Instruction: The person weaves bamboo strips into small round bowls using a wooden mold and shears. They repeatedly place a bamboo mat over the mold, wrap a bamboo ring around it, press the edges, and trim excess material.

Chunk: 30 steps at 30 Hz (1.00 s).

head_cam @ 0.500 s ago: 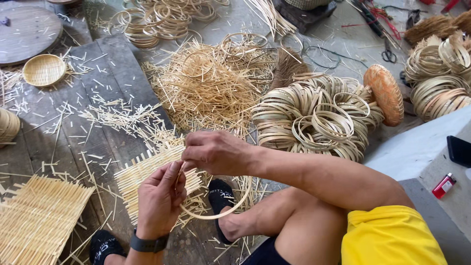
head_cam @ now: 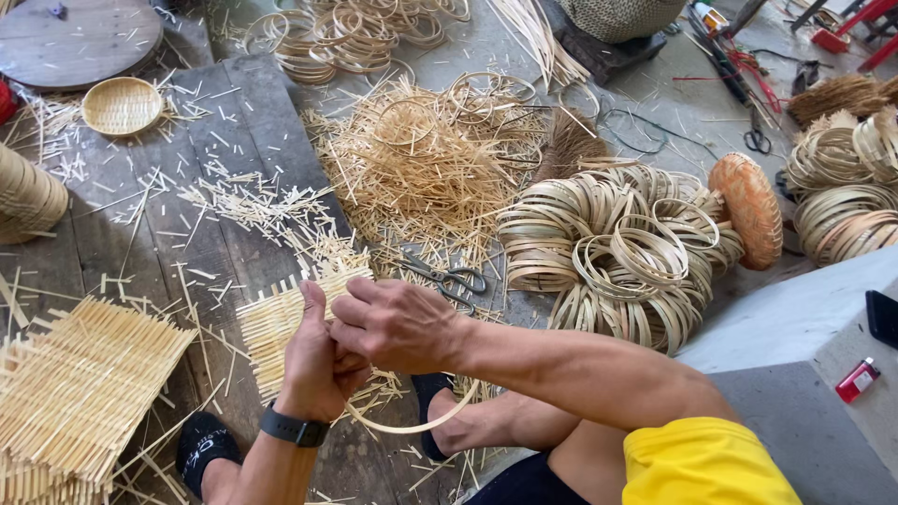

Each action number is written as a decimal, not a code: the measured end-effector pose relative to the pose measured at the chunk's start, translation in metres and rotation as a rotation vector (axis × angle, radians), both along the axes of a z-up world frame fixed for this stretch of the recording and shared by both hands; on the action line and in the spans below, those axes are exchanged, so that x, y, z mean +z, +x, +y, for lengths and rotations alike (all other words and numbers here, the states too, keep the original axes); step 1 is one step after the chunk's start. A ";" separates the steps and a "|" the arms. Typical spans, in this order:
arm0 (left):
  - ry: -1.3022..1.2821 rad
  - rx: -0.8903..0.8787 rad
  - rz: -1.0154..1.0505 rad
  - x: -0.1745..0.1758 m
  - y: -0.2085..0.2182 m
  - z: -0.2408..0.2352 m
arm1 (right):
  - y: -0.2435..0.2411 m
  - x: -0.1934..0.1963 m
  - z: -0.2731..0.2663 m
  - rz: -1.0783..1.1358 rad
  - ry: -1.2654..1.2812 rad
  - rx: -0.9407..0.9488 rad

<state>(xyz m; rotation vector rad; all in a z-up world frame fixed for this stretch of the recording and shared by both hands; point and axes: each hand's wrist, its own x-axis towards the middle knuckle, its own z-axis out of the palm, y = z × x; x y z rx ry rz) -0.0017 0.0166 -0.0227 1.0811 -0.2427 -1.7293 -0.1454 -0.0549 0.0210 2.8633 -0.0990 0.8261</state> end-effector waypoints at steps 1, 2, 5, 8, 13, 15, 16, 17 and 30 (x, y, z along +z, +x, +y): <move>0.027 0.015 -0.031 0.000 0.002 0.001 | 0.002 -0.003 0.002 0.013 0.025 -0.022; 0.038 0.018 -0.023 0.000 0.003 0.001 | 0.003 -0.005 0.004 0.027 0.050 -0.043; 0.077 0.031 -0.030 -0.001 0.006 0.001 | 0.004 -0.015 0.011 0.030 0.117 -0.074; 0.081 0.056 -0.054 -0.007 0.006 0.000 | 0.007 -0.021 0.012 -0.009 0.163 -0.111; -0.126 0.008 0.085 -0.028 0.021 -0.009 | 0.007 -0.021 -0.030 -0.118 0.536 -0.180; -0.349 0.344 0.247 -0.037 0.037 -0.013 | -0.002 -0.025 -0.052 -0.261 1.229 -0.468; -0.468 0.513 0.325 -0.041 0.045 -0.012 | -0.010 -0.030 -0.055 -0.372 1.627 -0.302; -0.451 0.545 0.362 -0.044 0.050 -0.011 | -0.016 -0.035 -0.058 -0.481 2.019 -0.116; -0.121 0.287 0.049 -0.060 0.081 -0.016 | -0.010 -0.117 -0.061 -0.417 2.429 0.153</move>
